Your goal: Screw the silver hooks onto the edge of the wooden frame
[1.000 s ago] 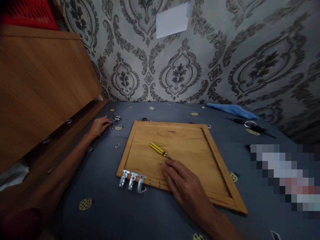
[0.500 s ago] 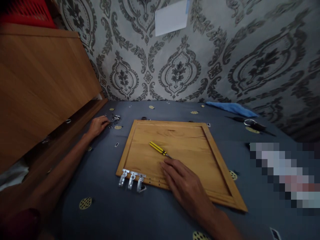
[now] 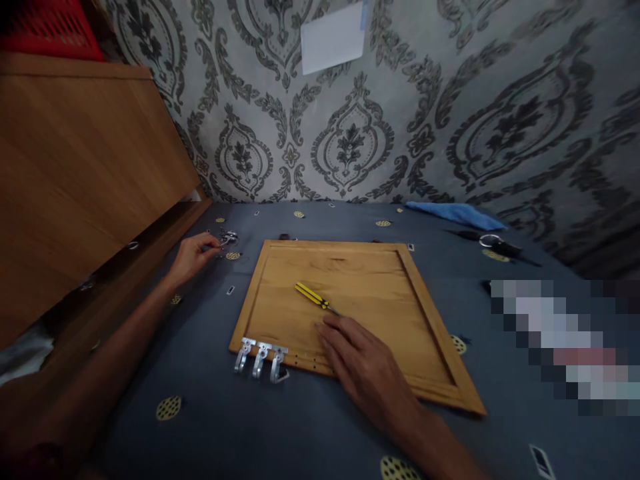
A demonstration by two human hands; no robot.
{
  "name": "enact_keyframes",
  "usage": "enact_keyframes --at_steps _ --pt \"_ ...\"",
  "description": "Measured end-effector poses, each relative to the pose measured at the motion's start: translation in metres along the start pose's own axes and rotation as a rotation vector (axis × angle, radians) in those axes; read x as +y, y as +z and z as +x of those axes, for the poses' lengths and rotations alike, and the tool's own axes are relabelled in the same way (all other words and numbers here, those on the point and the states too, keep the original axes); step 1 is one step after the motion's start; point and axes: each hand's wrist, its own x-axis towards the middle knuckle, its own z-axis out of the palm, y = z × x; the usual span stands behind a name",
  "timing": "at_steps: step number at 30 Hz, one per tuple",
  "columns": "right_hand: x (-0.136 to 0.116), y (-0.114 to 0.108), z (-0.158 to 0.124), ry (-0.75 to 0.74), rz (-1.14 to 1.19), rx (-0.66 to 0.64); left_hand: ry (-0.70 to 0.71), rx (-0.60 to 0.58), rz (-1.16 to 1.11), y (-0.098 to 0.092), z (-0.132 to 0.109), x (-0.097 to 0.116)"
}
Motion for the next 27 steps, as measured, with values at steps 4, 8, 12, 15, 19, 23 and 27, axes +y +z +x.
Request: enact_keyframes --at_steps 4,8,12,15,19,23,27 --pt "0.002 0.001 -0.003 0.014 0.039 -0.017 -0.054 -0.123 -0.216 0.018 -0.013 0.021" --pt "0.001 0.001 -0.004 0.036 0.079 -0.040 -0.067 -0.266 -0.428 0.031 -0.021 0.048" --pt "-0.008 -0.001 0.003 0.055 0.105 -0.055 -0.065 -0.360 -0.586 0.038 -0.030 0.077" --pt "-0.017 -0.002 0.011 0.073 0.126 -0.059 -0.069 -0.410 -0.668 0.041 -0.037 0.097" --pt "-0.028 0.000 0.018 0.150 0.194 -0.082 -0.076 -0.476 -0.740 0.043 -0.046 0.122" --pt "-0.037 0.002 0.022 0.265 0.292 -0.065 -0.085 -0.532 -0.798 0.043 -0.053 0.143" --pt "-0.045 -0.001 0.024 0.254 0.335 -0.009 -0.102 -0.569 -0.829 0.042 -0.058 0.159"
